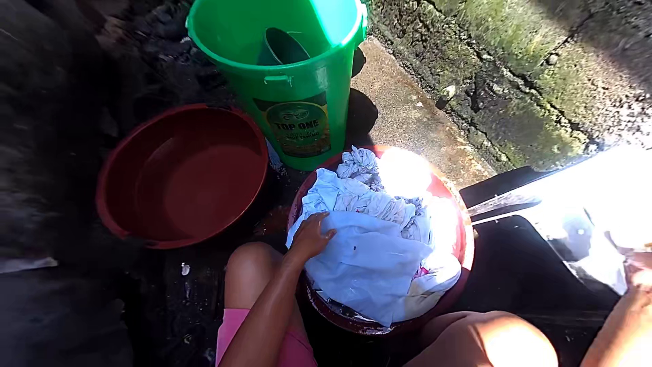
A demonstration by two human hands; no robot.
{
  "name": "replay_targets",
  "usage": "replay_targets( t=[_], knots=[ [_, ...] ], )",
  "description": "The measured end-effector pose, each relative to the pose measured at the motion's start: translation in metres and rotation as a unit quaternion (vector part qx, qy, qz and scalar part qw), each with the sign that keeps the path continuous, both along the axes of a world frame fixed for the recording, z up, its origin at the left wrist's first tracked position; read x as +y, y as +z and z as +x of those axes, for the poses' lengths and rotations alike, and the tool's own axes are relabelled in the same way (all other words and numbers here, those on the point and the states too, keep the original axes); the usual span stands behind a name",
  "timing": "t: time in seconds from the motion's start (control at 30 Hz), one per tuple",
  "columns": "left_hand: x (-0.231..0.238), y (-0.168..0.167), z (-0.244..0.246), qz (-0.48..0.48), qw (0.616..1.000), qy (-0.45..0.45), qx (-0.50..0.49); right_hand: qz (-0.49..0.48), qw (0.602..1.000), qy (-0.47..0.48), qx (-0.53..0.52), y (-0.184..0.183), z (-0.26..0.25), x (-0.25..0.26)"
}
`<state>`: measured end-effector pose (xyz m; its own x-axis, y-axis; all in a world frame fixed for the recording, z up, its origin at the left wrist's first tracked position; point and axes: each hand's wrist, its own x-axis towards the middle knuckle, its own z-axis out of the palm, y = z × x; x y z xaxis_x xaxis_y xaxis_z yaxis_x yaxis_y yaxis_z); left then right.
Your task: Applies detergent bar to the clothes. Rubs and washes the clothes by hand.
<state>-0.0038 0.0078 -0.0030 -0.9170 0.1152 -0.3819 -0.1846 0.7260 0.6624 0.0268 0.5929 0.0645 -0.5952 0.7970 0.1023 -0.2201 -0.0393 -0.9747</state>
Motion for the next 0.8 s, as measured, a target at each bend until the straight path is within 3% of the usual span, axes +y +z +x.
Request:
replay_targets(
  t=[0.1, 0.17, 0.27, 0.43, 0.53, 0.63, 0.8],
  knots=[
    [0.005, -0.010, -0.004, 0.031, 0.998, 0.044, 0.045, -0.090, 0.982, 0.159, 0.037, 0.039, 0.011, -0.097],
    [0.005, -0.017, -0.005, 0.028, 0.997, 0.056, 0.039, -0.079, 0.960, 0.269, 0.025, 0.059, 0.014, -0.159],
    [0.007, -0.034, 0.000, 0.017, 0.998, 0.060, -0.002, -0.028, 0.920, 0.387, -0.065, 0.051, 0.015, -0.201],
    [0.008, -0.048, 0.005, -0.003, 0.995, 0.009, -0.102, 0.093, 0.873, 0.428, -0.217, 0.030, 0.017, -0.277],
    [0.007, -0.046, 0.005, 0.101, 0.991, 0.076, -0.048, 0.211, 0.803, 0.441, -0.340, 0.014, 0.015, -0.298],
    [0.006, -0.053, 0.004, 0.201, 0.967, 0.151, -0.036, 0.348, 0.738, 0.455, -0.357, -0.004, 0.008, -0.304],
    [0.008, -0.049, 0.000, 0.211, 0.956, 0.191, -0.074, 0.475, 0.658, 0.425, -0.400, -0.004, 0.001, -0.324]
  ],
)
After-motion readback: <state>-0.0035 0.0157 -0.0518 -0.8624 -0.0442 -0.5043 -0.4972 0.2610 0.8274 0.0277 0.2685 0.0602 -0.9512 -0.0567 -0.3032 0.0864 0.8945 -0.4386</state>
